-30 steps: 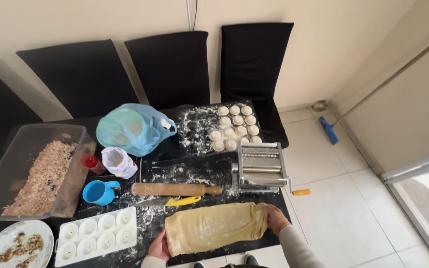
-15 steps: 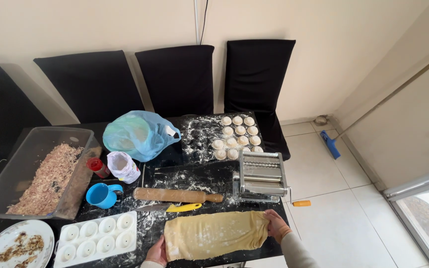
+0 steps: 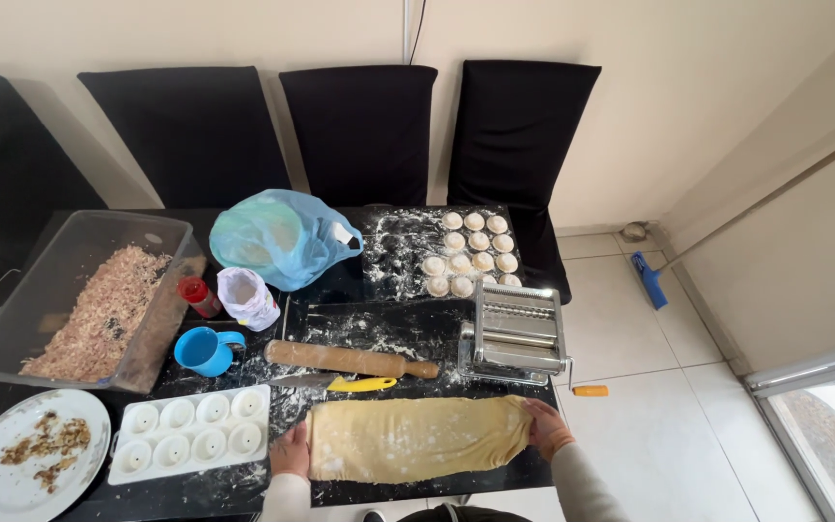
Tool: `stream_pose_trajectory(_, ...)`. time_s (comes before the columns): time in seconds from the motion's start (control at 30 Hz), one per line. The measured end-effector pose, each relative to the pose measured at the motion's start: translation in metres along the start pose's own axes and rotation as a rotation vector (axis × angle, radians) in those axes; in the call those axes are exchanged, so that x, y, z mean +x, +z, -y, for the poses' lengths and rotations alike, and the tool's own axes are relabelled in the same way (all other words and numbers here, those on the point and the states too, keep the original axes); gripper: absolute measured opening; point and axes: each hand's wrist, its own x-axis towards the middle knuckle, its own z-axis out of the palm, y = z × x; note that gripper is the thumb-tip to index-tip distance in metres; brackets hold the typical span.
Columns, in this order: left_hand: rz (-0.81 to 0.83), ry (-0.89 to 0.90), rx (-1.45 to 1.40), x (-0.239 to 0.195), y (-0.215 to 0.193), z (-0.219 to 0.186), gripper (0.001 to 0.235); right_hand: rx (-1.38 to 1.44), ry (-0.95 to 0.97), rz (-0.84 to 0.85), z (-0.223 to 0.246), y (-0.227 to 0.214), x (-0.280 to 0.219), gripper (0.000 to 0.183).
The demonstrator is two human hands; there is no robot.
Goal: Rolling and flattening dough using a manual pasta machine and a rolling pin for pasta preparation.
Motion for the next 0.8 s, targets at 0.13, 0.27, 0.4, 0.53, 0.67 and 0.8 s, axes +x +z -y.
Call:
stream_pose_trajectory(0.13, -0.153, 0.098, 0.044, -0.006, -0.024, -0.025, 0.041, 0.007, -0.042, -0.014, 0.007, -0.014, -0.001, 0.022)
stream_pose_trajectory(0.27, -0.228, 0.061, 0.057, 0.004, -0.025, -0.015, 0.043, 0.011, -0.077, -0.024, 0.022, -0.010, -0.016, 0.022)
stream_pose_trajectory(0.4, -0.270, 0.030, 0.020, 0.015, -0.019, 0.009, 0.049, -0.016, -0.084, -0.037, 0.025, -0.001, -0.028, 0.017)
stream_pose_trajectory(0.53, -0.196, 0.078, 0.061, 0.019, -0.009, 0.025, 0.057, -0.050, -0.088, -0.051, 0.018, -0.002, -0.017, 0.011)
stream_pose_trajectory(0.67, 0.057, -0.117, 0.101, 0.014, -0.015, 0.024, 0.062, -0.088, -0.101, -0.057, 0.011, -0.011, 0.003, 0.007)
stream_pose_trajectory(0.8, -0.099, -0.100, 0.044, 0.004, -0.011, 0.026, 0.057, -0.123, -0.141, -0.101, -0.003, -0.024, 0.037, 0.006)
